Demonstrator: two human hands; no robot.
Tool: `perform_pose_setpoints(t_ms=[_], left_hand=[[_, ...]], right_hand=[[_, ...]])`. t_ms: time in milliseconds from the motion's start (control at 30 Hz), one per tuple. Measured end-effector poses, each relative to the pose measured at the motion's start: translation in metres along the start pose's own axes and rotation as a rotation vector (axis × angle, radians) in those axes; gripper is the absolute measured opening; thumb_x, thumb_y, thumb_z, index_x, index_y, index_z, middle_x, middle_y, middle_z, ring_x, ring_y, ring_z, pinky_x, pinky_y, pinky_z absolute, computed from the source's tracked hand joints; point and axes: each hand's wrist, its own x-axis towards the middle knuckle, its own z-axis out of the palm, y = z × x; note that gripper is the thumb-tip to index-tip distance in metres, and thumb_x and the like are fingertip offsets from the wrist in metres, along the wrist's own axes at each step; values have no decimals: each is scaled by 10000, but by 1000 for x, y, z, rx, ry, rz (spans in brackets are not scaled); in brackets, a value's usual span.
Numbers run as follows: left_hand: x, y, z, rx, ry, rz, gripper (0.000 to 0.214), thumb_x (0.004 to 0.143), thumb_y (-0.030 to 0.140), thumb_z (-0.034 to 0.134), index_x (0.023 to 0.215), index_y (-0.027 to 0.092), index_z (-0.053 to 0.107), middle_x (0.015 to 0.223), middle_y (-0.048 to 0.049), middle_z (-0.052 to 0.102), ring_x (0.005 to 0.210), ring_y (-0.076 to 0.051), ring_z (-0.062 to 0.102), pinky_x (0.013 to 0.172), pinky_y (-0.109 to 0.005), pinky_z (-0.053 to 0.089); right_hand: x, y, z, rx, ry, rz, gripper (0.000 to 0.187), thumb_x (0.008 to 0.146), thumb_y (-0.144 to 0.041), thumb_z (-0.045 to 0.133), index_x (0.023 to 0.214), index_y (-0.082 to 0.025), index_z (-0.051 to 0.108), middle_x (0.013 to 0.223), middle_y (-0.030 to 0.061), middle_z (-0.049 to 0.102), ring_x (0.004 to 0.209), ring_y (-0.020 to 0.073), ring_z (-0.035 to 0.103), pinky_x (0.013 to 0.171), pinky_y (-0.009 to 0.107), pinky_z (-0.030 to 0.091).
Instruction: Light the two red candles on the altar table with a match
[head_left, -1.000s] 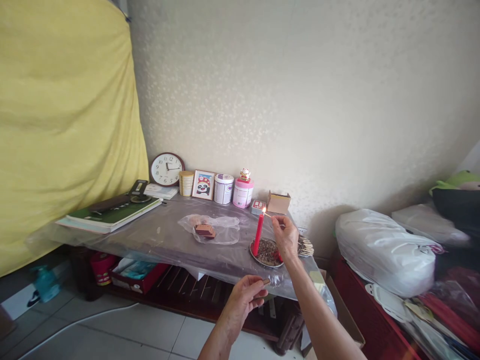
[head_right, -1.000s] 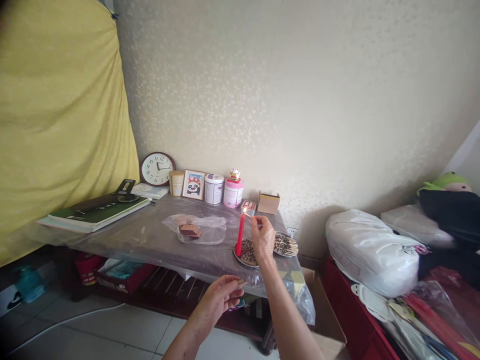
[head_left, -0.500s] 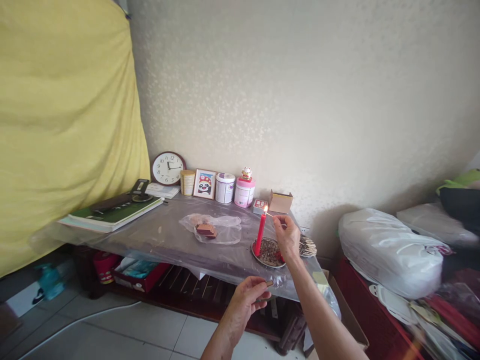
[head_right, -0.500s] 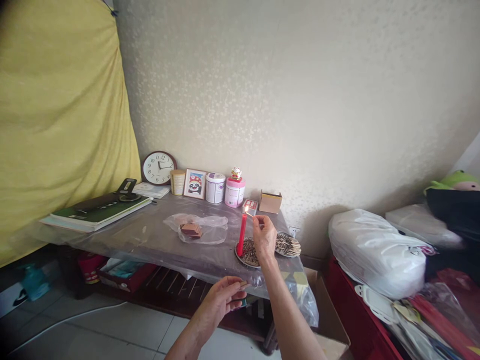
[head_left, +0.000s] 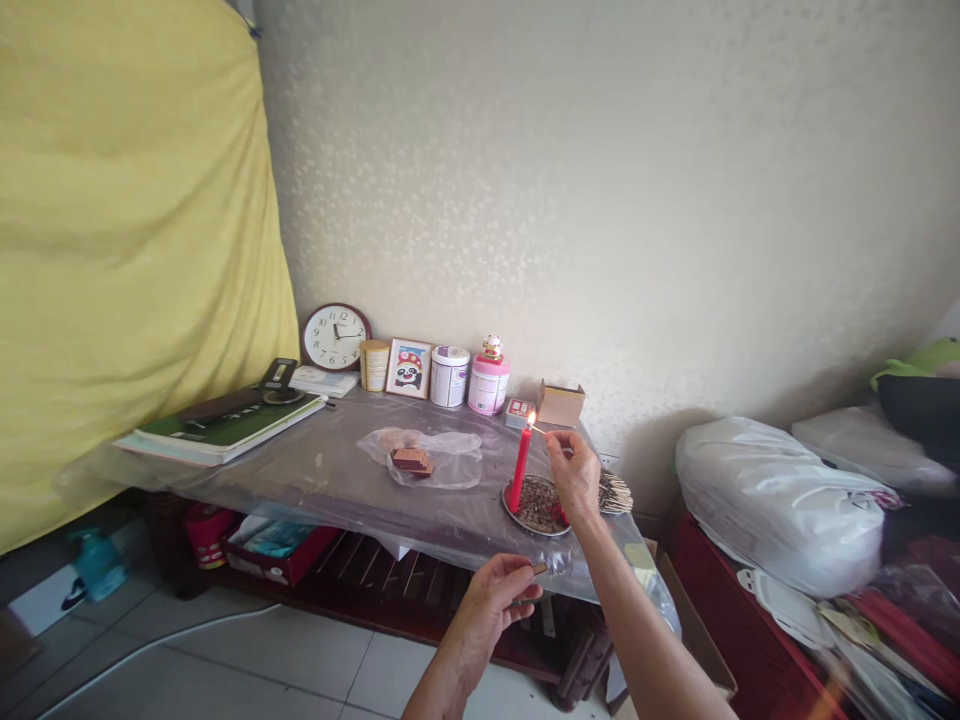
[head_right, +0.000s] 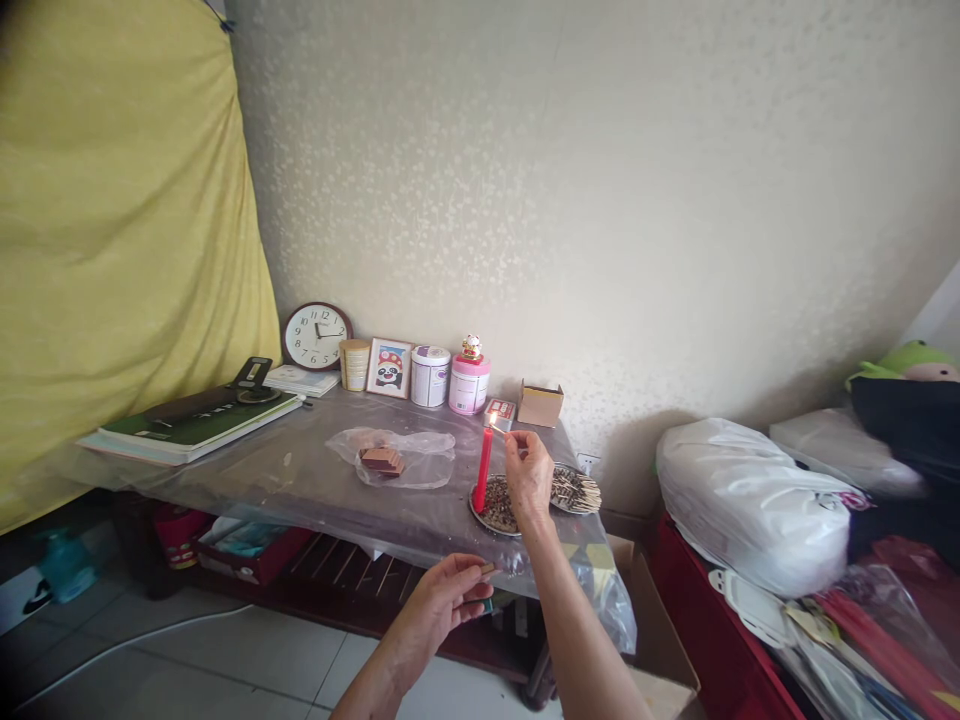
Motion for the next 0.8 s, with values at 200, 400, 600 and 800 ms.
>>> perform_pose_setpoints(t_ms=[200, 400, 600, 800], left_hand=[[-2, 0, 0, 2, -13, 5, 283, 663, 371, 713, 840, 172, 617, 893, -48, 677, 810, -164, 616, 740, -284, 435], [-1, 2, 1, -3, -4, -4, 280, 663, 366, 714, 837, 172, 611, 873, -42, 676, 797, -158, 614, 741, -285, 433], [-1, 1, 1, -4, -12, 2, 301, 643, 379, 728, 833, 171, 621, 895, -52, 679, 805, -167, 615, 750, -297, 429], [-2, 2, 2, -2, -3, 3, 313, 630, 390, 733, 832, 175, 629, 882, -50, 678, 813, -174, 612, 753, -299, 428]], right_hand=[[-1, -4, 0, -6, -9, -8, 287, 786, -406, 488, 792, -170, 651, 721, 45, 670, 577, 165, 546, 597, 280, 412], [-1, -4, 0, -7, 8, 2, 292, 785, -402, 476, 798, -170, 652, 738, 51, 678, 587, 173, 558, 595, 283, 413], [-1, -5, -1, -3, 7, 3, 293, 784, -406, 481, 794, -169, 653, 732, 48, 680, 559, 164, 538, 585, 279, 407], [-1, -5, -1, 5, 12, 6, 273, 783, -391, 484, 789, -175, 650, 741, 48, 680, 588, 171, 553, 603, 282, 411]])
